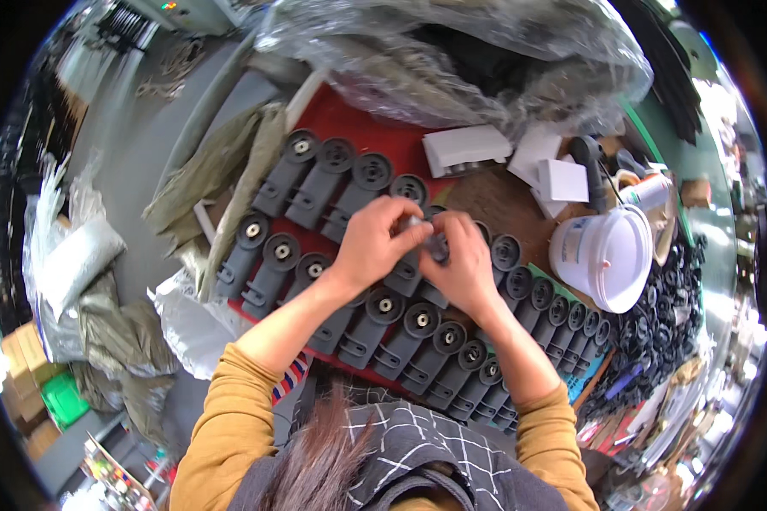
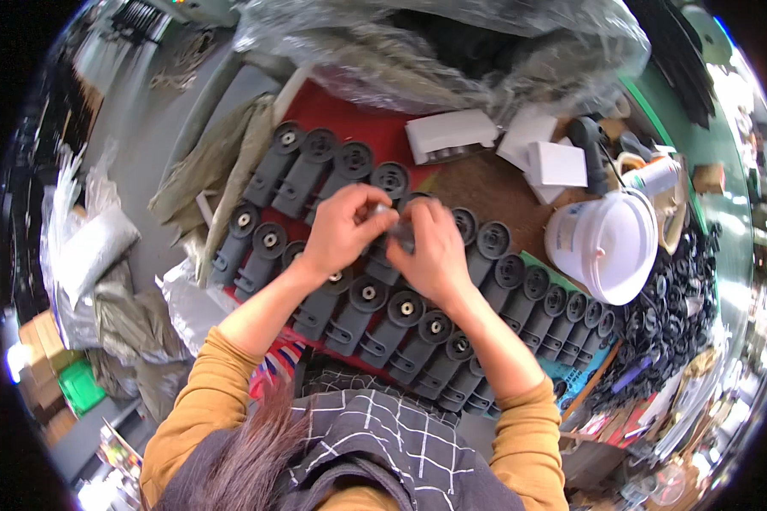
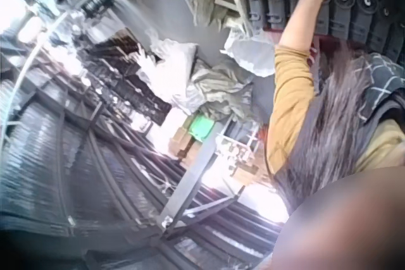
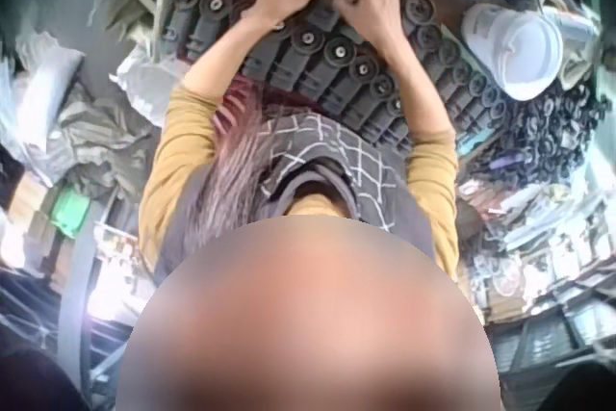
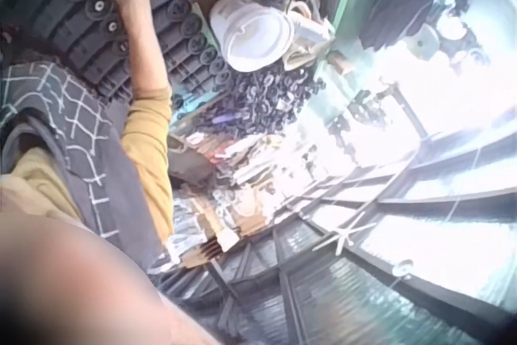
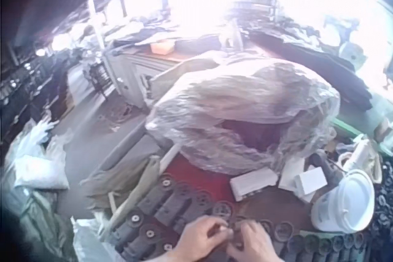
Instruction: The person writes on a cardboard piece, then sits on the floor to retrieve and arrange gray plastic components on a red tray. They spray the components with a can, insert small metal pieces into each, and use a hammer to tap them into place.
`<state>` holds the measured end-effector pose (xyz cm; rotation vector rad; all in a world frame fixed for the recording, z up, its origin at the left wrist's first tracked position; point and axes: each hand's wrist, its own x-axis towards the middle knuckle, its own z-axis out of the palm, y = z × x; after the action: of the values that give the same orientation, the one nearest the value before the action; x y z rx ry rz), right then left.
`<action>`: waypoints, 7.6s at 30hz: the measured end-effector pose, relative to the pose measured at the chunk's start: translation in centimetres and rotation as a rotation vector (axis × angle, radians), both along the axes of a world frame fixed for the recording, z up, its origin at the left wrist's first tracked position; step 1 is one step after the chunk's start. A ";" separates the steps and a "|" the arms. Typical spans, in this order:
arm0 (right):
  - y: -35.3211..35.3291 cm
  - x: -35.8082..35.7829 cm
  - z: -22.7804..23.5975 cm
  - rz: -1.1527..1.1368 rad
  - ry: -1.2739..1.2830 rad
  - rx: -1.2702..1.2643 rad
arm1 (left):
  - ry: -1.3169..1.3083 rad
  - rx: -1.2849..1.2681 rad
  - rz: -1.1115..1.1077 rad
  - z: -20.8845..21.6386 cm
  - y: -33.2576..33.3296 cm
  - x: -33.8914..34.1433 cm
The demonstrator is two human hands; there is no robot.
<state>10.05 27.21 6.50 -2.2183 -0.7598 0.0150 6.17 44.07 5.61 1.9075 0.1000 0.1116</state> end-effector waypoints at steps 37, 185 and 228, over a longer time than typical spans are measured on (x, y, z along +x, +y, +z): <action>29.4 -4.6 12.2 0.726 -0.295 -0.328 | 0.278 -1.725 -0.065 -3.0 22.6 -18.4; -17.8 -7.2 -4.3 -0.462 0.155 0.123 | 1.002 -0.574 -0.409 -2.6 -18.2 1.2; -25.0 -9.6 -4.0 -0.620 0.065 0.048 | 1.041 -0.787 -0.537 -1.2 -26.7 2.1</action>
<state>0.50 2.23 2.54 -2.3047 -0.0155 -0.2323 8.25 17.40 4.38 0.9824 0.2740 -1.1274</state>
